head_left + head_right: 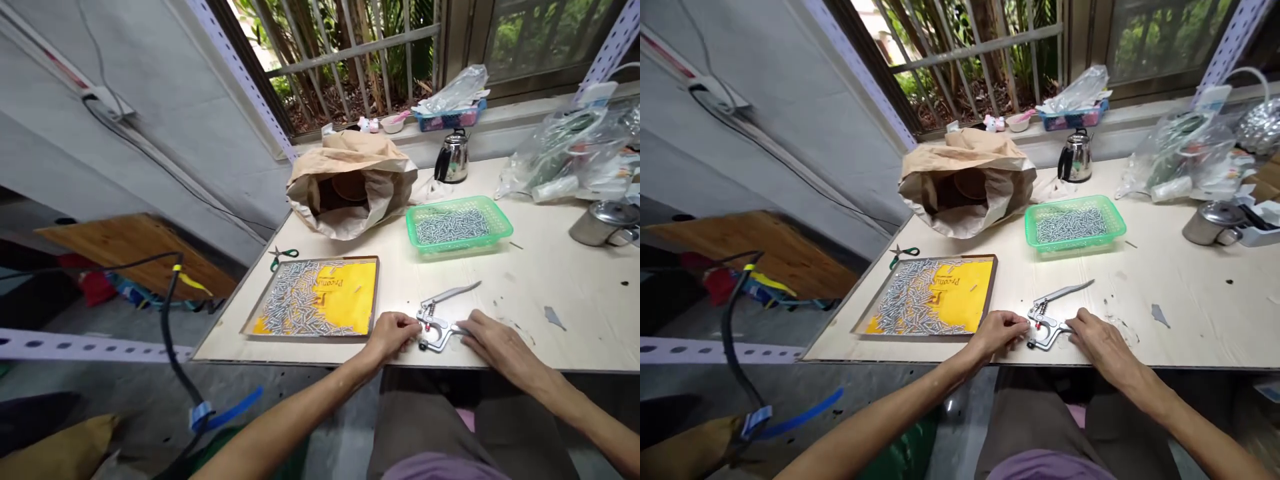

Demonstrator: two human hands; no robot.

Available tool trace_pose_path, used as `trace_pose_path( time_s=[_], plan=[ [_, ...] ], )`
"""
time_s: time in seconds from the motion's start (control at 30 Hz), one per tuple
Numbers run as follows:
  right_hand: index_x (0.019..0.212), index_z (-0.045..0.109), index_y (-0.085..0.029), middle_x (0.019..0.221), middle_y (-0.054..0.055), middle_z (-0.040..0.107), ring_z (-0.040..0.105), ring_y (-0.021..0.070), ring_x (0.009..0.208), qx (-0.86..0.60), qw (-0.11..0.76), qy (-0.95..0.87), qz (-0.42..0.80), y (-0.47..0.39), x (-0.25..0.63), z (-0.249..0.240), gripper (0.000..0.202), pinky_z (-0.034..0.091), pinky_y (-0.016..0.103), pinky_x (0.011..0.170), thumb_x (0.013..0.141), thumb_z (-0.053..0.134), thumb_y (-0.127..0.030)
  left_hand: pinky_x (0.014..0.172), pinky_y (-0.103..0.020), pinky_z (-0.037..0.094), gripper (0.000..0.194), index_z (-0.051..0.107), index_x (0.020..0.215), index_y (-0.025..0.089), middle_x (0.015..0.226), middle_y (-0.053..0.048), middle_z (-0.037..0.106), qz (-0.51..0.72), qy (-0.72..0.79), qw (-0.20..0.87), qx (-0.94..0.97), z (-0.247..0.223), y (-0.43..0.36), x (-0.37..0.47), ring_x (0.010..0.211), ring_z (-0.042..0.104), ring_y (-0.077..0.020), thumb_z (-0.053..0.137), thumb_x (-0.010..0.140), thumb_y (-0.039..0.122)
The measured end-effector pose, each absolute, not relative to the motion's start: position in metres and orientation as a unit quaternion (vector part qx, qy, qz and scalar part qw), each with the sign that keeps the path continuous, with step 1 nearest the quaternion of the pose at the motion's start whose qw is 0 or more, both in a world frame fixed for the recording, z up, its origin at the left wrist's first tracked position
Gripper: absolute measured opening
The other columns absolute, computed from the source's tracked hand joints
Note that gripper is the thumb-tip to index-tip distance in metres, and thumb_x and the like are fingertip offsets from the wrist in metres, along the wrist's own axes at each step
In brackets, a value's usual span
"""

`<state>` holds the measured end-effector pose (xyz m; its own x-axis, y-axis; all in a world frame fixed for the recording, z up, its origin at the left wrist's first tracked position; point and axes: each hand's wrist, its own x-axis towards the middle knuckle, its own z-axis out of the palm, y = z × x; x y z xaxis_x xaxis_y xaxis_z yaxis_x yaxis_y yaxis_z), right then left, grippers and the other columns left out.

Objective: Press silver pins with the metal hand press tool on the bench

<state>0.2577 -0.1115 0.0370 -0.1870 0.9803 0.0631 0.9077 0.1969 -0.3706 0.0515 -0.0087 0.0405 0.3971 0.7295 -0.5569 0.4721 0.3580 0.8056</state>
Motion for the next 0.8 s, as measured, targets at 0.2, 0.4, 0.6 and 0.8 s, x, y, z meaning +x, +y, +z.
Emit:
trace_pose_path(
  time_s=[0.2, 0.4, 0.6, 0.8],
  plan=[
    [0.079, 0.052, -0.02, 0.081, 0.003, 0.053, 0.052, 0.0139, 0.067, -0.633, 0.141, -0.755, 0.095, -0.112, 0.254, 0.031, 0.021, 0.038, 0.025, 0.056, 0.091, 0.036, -0.014, 0.036, -0.018, 0.023, 0.024, 0.062, 0.06, 0.012, 0.036, 0.007, 0.042, 0.011, 0.556, 0.607, 0.568, 0.039, -0.011, 0.062, 0.032, 0.034, -0.0047, 0.069, 0.066, 0.034],
    [0.077, 0.049, -0.019, 0.08, 0.003, 0.052, 0.049, 0.0136, 0.066, -0.616, 0.181, -0.759, 0.102, -0.116, 0.255, 0.031, 0.022, 0.033, 0.025, 0.057, 0.087, 0.036, -0.005, 0.035, -0.018, 0.02, 0.028, 0.057, 0.053, 0.014, 0.034, 0.007, 0.042, -0.025, 0.577, 0.595, 0.559, 0.046, -0.008, 0.066, 0.03, 0.033, -0.0041, 0.072, 0.063, 0.036],
    [0.075, 0.047, -0.019, 0.076, 0.002, 0.05, 0.045, 0.0137, 0.063, -0.616, 0.185, -0.762, 0.074, -0.117, 0.252, 0.028, 0.023, 0.027, 0.026, 0.054, 0.08, 0.039, 0.001, 0.036, -0.017, 0.024, 0.029, 0.058, 0.052, 0.013, 0.036, 0.007, 0.043, -0.081, 0.585, 0.588, 0.552, 0.049, 0.001, 0.067, 0.034, 0.035, -0.0037, 0.076, 0.06, 0.035],
    [0.074, 0.047, -0.019, 0.074, 0.002, 0.049, 0.043, 0.0138, 0.061, -0.61, 0.176, -0.77, 0.067, -0.117, 0.253, 0.028, 0.023, 0.025, 0.026, 0.052, 0.077, 0.04, 0.003, 0.037, -0.018, 0.025, 0.026, 0.062, 0.057, 0.012, 0.04, 0.006, 0.049, -0.132, 0.592, 0.615, 0.504, 0.049, 0.007, 0.068, 0.035, 0.038, -0.0038, 0.08, 0.053, 0.031]
  ],
)
